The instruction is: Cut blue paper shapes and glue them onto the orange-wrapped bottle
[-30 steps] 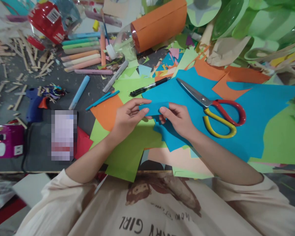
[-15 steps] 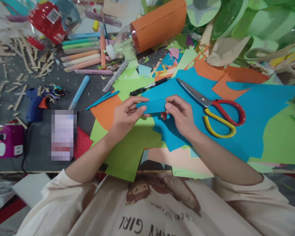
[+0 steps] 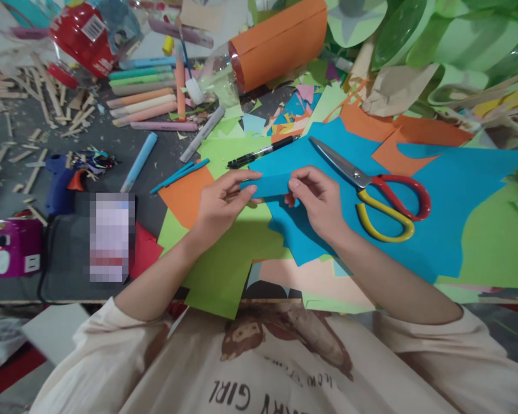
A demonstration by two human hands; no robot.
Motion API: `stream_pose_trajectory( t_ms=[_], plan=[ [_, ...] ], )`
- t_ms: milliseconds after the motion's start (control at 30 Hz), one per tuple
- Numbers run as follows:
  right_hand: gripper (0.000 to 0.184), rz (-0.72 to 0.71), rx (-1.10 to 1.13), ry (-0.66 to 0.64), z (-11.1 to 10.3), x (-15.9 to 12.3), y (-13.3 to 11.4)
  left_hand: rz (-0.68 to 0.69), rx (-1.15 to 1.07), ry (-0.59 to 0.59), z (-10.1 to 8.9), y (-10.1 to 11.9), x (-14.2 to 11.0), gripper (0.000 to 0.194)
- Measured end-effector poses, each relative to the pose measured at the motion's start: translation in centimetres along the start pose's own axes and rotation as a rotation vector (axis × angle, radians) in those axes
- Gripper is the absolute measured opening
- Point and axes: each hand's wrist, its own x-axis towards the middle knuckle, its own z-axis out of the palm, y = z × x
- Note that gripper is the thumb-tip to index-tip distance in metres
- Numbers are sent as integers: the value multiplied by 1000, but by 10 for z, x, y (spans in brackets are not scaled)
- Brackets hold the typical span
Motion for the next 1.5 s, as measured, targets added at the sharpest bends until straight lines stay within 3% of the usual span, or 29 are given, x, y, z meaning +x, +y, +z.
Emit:
stream_pose_trajectory(
  t_ms=[167, 433, 633, 800, 967, 1167, 1500],
  plan=[
    [41, -4, 39, 9, -1, 0, 1, -12, -39, -15, 0, 1, 1, 32],
    [23, 12, 54, 27, -2, 2, 1, -17, 0, -24, -1, 1, -1, 33],
    [23, -8, 11, 11, -4, 2, 3, -45, 4, -27, 0, 1, -2, 41],
    [19, -14, 19, 23, -3, 2, 4, -55, -14, -25, 0, 2, -1, 33],
    [23, -41, 46, 19, -3, 2, 3, -94, -15, -49, 0, 5, -2, 40],
    [33, -11, -10, -54, -4, 0, 2, -81, -31, 2, -1, 3, 0, 44],
    [42, -22, -2, -48, 0, 0, 1, -88, -52, 26, 0, 3, 0, 39]
  ],
)
